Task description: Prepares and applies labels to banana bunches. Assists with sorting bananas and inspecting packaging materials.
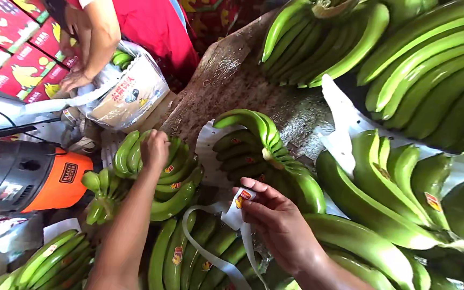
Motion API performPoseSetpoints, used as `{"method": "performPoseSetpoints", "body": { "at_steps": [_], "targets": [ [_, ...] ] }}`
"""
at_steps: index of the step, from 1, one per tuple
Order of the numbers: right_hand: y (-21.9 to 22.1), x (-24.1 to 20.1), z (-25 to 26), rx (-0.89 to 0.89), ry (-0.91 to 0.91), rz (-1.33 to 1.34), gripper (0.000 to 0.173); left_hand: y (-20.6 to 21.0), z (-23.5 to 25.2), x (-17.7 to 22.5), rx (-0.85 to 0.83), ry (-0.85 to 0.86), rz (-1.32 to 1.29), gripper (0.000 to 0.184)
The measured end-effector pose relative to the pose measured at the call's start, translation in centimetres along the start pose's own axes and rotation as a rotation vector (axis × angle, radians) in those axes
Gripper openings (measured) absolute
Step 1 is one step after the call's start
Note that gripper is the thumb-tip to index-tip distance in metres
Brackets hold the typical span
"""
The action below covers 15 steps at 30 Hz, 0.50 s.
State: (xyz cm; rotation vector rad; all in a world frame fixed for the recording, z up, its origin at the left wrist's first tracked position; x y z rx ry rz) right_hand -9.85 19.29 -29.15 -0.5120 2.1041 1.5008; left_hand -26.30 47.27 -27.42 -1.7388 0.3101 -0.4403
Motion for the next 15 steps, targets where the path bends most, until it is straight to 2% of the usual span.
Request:
{"method": "performPoseSetpoints", "body": {
  "at_steps": [1,3,5,6,8,10,15],
  "targets": [
    [0.1,0.0,0.1,0.007,0.024,-0.014,0.037,-1.0,-2.2,2.7,0.037,0.128,-0.174,0.016],
    [0.3,0.0,0.2,0.002,0.067,-0.049,0.040,-2.3,-7.5,8.1,-0.009,0.408,-0.439,0.011],
    [0.5,-0.1,0.2,-0.005,0.096,-0.102,0.040,-2.2,-12.1,12.6,-0.081,0.672,-0.439,0.011],
    [0.5,-0.1,0.2,-0.013,0.099,-0.124,0.039,-1.9,-13.7,14.1,-0.054,0.745,-0.346,0.013],
    [0.6,0.0,0.2,-0.038,0.107,-0.141,0.035,-1.4,-15.2,15.4,0.101,0.808,-0.137,0.007],
    [0.9,0.0,0.1,-0.092,0.134,-0.120,0.036,-1.4,-15.8,15.8,0.246,0.833,-0.009,0.013],
    [1.1,-0.1,0.0,-0.163,0.180,0.038,0.037,-0.7,-16.9,15.4,0.433,0.907,0.095,0.014]
  ]
}}
Point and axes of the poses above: each hand's wrist, its own z-axis towards the middle knuckle, its own y-axis out of the palm, x = y × z, the point moved 5 cm from there along z, towards the middle knuckle, and after that the axes turned 13 degrees about -x, right-handed, at the moved point
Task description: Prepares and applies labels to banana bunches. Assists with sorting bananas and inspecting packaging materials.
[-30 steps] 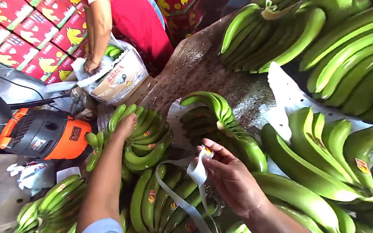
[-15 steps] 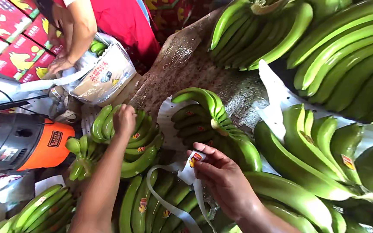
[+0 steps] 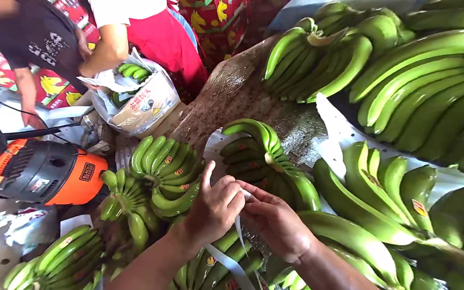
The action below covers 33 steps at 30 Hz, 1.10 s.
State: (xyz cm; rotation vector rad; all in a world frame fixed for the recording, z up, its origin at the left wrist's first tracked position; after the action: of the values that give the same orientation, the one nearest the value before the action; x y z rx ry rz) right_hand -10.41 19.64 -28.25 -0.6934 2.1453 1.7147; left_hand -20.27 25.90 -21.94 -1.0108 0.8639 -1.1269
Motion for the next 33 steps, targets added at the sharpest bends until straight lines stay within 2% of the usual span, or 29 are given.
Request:
{"method": "performPoseSetpoints", "body": {
  "at_steps": [2,4,6,7,8,10,13,15,19,21,24,25,27,30,33],
  "targets": [
    [0.0,0.1,0.0,-0.002,0.023,0.058,0.036,0.3,-0.5,-0.1,0.018,0.021,-0.033,0.012],
    [-0.3,0.2,0.0,0.013,0.018,0.070,0.034,0.3,-0.7,-1.5,-0.031,-0.076,-0.275,0.014],
    [-1.0,0.1,0.0,0.099,-0.021,0.086,0.033,-0.3,-0.8,-5.3,-0.118,-0.338,-0.546,0.022],
    [-1.4,0.1,-0.1,0.152,-0.042,0.102,0.034,-0.5,-1.1,-8.2,-0.203,-0.532,-0.578,0.024],
    [-1.6,0.1,-0.1,0.197,-0.063,0.117,0.034,-0.4,-1.7,-11.6,-0.309,-0.693,-0.538,0.024],
    [-2.0,0.1,-0.3,0.247,-0.099,0.121,0.034,0.6,-3.3,-18.7,-0.531,-0.874,-0.316,0.022],
    [-2.2,0.3,-0.4,0.241,-0.137,0.093,0.037,3.1,-6.2,-26.1,-0.826,-0.957,0.071,0.025],
    [-2.1,0.2,-0.5,0.224,-0.153,0.086,0.038,4.8,-7.4,-28.2,-0.959,-0.947,0.203,0.030],
    [-2.0,-0.1,-0.7,0.211,-0.171,0.101,0.039,8.5,-8.0,-29.7,-1.076,-0.913,0.370,0.029],
    [-2.0,-0.1,-0.6,0.197,-0.178,0.107,0.042,9.1,-7.9,-29.9,-1.059,-1.000,0.457,0.034],
    [-2.1,-0.1,-0.4,0.171,-0.185,0.082,0.047,7.6,-7.0,-29.6,-0.896,-1.111,0.545,0.043],
    [-2.1,-0.1,-0.2,0.155,-0.184,0.059,0.046,6.5,-6.5,-29.1,-0.817,-1.121,0.505,0.042],
    [-1.4,-0.2,0.1,0.103,-0.170,-0.013,0.038,3.4,-5.4,-26.2,-0.551,-1.068,0.220,0.031],
    [-0.2,-0.6,0.2,-0.022,-0.226,-0.132,0.036,-0.4,-2.5,-15.6,-0.264,-0.786,-0.437,0.028],
    [1.6,-1.7,-2.5,-0.118,-0.343,-0.191,0.034,-2.7,-1.8,-2.7,-0.128,-0.439,-0.942,0.045]
  ]
}}
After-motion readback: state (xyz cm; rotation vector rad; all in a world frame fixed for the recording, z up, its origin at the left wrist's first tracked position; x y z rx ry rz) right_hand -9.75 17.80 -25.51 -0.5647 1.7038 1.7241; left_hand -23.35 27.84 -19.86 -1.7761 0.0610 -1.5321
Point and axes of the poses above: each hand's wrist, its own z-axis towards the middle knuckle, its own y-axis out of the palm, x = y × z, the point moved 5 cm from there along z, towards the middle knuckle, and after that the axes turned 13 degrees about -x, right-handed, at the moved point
